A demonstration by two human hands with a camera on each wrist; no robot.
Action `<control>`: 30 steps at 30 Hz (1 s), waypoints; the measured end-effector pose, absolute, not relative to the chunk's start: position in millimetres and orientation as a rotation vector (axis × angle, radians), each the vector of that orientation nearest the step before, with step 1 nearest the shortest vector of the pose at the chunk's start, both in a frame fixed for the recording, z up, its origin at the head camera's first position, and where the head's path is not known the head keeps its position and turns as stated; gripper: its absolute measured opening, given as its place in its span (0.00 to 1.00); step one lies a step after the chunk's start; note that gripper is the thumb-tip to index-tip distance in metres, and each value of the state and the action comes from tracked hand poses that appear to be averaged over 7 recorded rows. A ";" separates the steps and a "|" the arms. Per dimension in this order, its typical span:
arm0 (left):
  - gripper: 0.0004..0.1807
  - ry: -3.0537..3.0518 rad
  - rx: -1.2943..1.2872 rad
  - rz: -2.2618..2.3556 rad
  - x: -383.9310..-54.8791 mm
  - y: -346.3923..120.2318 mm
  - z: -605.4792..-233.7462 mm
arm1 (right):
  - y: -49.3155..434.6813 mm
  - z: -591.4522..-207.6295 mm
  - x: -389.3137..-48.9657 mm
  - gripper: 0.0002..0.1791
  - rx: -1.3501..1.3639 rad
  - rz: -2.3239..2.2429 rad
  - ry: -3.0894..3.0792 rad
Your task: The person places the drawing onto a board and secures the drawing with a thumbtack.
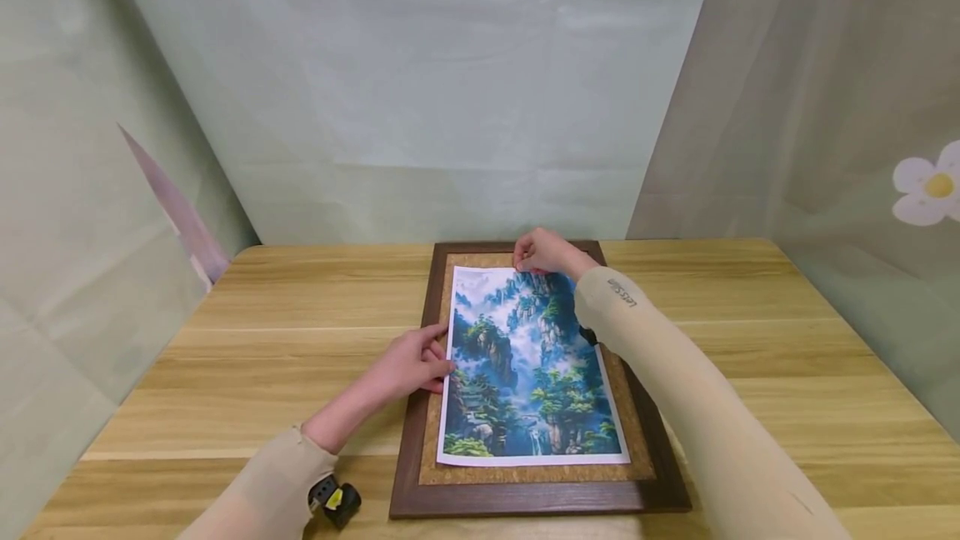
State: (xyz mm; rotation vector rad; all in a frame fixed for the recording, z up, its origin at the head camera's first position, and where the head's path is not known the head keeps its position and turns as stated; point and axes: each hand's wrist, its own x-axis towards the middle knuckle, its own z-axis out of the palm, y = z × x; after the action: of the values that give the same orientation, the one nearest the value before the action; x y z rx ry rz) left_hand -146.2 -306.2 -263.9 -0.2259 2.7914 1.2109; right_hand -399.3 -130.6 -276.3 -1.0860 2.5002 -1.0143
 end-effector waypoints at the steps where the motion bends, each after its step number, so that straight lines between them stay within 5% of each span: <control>1: 0.37 2.792 -0.226 1.206 -146.2 -305.7 -264.0 | -129.9 -276.4 -398.9 0.05 -1.097 -1.011 2.497; 30: 0.37 2.795 -0.220 1.183 -144.2 -311.1 -260.5 | -129.4 -277.1 -416.0 0.06 -1.296 -1.074 2.297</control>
State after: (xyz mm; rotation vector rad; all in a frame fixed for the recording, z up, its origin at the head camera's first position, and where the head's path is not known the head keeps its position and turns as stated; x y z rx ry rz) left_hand -144.2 -311.1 -260.5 -0.2197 2.7947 1.1829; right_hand -416.0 -129.4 -277.1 -1.2965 2.2965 -1.0743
